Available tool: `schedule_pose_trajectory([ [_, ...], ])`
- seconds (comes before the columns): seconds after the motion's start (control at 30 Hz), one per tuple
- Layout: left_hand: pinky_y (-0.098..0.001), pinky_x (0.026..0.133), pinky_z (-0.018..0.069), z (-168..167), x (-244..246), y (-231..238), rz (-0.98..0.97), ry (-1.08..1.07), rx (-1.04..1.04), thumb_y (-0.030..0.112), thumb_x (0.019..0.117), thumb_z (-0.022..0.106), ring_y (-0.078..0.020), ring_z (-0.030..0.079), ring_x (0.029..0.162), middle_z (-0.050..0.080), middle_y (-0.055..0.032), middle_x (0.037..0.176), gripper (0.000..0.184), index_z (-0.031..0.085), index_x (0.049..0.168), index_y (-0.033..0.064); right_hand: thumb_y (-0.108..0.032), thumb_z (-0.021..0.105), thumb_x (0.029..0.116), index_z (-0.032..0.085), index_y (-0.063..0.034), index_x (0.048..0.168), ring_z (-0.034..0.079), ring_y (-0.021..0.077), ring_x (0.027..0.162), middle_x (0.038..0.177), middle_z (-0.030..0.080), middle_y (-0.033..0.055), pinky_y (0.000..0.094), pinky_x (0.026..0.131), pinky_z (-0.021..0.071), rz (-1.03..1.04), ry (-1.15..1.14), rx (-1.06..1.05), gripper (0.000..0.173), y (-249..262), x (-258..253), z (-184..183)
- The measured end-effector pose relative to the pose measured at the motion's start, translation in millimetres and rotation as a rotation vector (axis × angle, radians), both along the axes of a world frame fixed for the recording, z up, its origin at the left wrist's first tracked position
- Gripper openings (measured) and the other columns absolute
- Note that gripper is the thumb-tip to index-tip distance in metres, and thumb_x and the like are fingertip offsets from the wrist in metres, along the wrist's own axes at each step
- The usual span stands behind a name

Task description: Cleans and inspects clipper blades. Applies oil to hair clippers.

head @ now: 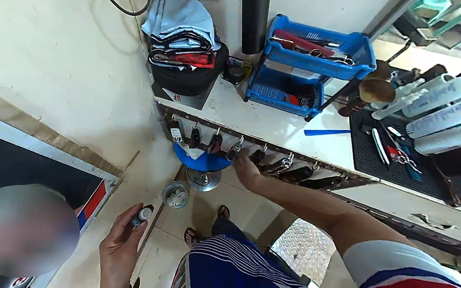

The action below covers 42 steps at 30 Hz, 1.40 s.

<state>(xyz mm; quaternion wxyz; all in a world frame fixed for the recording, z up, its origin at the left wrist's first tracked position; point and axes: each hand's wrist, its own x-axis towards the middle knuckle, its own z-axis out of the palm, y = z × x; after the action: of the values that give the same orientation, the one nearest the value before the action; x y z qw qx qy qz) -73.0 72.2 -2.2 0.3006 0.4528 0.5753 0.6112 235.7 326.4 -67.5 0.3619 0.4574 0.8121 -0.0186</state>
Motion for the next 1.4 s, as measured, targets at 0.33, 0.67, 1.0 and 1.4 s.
schedule_pose_trajectory([
  [0.33, -0.0299, 0.097, 0.0572, -16, 25, -26, 0.071, -0.085, -0.010, 0.012, 0.0924, 0.073, -0.0178, 0.067, 0.114, 0.067, -0.0081, 0.130, 0.039, 0.068, 0.130, 0.0025, -0.002, 0.051, 0.1001, 0.056, 0.0139, 0.131, 0.054, 0.0417, 0.131, 0.141, 0.053, 0.0282, 0.0589, 0.113, 0.0364, 0.010, -0.348, 0.007, 0.035, 28, 2, -2],
  [0.67, -0.0297, 0.096, 0.0581, -7, 38, -33, 0.070, -0.020, -0.077, 0.010, 0.0917, 0.072, -0.0180, 0.068, 0.112, 0.069, -0.0093, 0.128, 0.038, 0.068, 0.129, 0.0011, -0.013, 0.083, 0.0775, 0.065, -0.0133, 0.131, 0.066, 0.0434, 0.106, 0.113, 0.070, 0.0197, 0.0667, 0.087, 0.0503, 0.257, 0.142, -0.194, 0.057, 26, 5, 89],
  [1.0, -0.0351, 0.098, 0.0579, 3, 57, -24, -0.022, 0.042, -0.076, 0.008, 0.0933, 0.071, -0.0234, 0.067, 0.115, 0.068, -0.0124, 0.129, 0.037, 0.068, 0.130, 0.0018, -0.008, 0.081, 0.0758, 0.068, -0.0134, 0.114, 0.069, 0.0243, 0.083, 0.092, 0.071, 0.0081, 0.0539, 0.074, 0.0563, 0.139, 0.987, -0.249, 0.041, 81, 61, 119],
  [1.4, -0.0383, 0.101, 0.0564, -9, 33, -10, 0.039, 0.214, -0.160, 0.006, 0.0958, 0.067, -0.0211, 0.066, 0.117, 0.068, -0.0119, 0.128, 0.035, 0.067, 0.130, 0.0014, -0.023, 0.065, 0.0929, 0.047, -0.0072, 0.139, 0.069, 0.0209, 0.074, 0.100, 0.067, 0.0104, 0.0386, 0.067, 0.0631, -0.450, 1.536, -1.090, 0.052, -71, 18, 75],
])
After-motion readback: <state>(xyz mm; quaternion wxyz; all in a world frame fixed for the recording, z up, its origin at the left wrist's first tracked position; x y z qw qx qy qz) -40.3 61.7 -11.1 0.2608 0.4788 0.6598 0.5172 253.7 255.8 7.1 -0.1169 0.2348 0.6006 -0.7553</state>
